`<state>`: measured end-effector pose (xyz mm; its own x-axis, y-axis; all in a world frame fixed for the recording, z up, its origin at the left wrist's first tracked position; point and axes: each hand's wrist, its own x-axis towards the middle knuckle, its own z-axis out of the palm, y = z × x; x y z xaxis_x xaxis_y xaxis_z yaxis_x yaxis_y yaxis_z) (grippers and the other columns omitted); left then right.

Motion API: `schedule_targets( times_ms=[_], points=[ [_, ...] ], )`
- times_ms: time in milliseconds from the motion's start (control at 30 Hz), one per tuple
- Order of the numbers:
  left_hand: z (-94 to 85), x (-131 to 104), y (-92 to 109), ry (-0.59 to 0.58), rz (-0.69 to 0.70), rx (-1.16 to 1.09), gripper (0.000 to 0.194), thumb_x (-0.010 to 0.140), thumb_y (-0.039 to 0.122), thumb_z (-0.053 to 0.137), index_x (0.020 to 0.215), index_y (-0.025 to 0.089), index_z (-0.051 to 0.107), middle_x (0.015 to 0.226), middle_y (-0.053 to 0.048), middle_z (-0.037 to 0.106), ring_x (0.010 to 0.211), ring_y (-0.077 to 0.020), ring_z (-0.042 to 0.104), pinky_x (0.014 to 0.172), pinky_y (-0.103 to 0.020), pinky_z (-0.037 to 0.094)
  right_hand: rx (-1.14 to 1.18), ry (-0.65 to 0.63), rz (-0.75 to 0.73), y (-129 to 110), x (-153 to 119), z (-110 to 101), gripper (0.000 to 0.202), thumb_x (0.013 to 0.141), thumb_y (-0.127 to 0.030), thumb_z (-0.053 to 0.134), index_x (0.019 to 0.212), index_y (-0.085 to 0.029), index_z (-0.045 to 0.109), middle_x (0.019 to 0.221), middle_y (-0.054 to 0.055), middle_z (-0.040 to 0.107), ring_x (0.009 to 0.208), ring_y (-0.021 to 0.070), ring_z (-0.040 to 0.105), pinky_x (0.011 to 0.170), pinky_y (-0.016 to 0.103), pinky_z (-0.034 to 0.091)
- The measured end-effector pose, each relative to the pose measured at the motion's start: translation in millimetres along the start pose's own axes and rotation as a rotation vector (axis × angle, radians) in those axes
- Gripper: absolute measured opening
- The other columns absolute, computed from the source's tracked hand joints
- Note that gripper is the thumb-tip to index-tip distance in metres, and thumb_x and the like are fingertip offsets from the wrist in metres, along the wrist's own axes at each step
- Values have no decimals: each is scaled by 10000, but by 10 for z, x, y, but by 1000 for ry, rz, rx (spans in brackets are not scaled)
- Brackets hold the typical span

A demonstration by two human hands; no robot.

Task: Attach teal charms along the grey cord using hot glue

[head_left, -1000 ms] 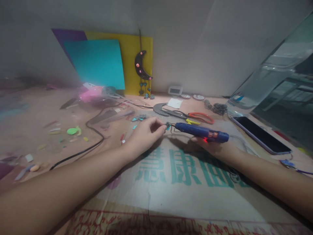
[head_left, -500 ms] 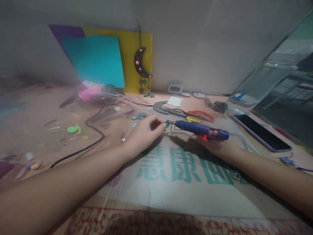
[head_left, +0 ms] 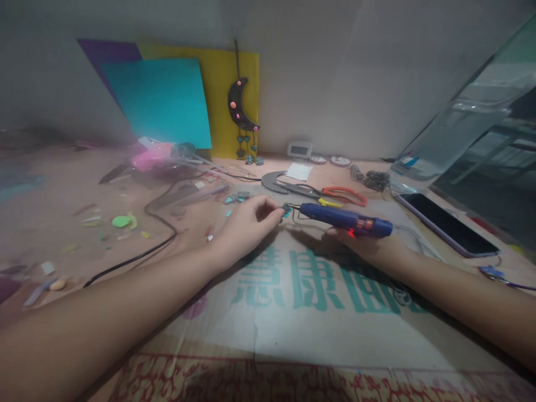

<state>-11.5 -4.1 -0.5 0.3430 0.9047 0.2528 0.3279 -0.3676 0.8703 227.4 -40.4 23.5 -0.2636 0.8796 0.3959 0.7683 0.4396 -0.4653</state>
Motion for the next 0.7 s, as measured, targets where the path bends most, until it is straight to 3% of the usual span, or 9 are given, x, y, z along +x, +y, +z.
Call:
schedule_targets(
  times_ms=[567,700],
  points=[
    [14,12,-6,17,-17,-56,195,887,353,565,828,167,580,799,-17,640,683,-129,567,618,-247,424,70,14,-36,13,2,5,162,771,-325,619,688,-254,500,629,12,606,565,201,594,519,322,508],
    [6,10,17,14,-43,-48,184,880,338,568,823,163,584,798,-19,635,667,-126,553,601,-246,413,63,73,-47,109,-23,35,209,786,-407,632,690,-249,534,624,7,608,560,193,586,523,325,507]
  ],
)
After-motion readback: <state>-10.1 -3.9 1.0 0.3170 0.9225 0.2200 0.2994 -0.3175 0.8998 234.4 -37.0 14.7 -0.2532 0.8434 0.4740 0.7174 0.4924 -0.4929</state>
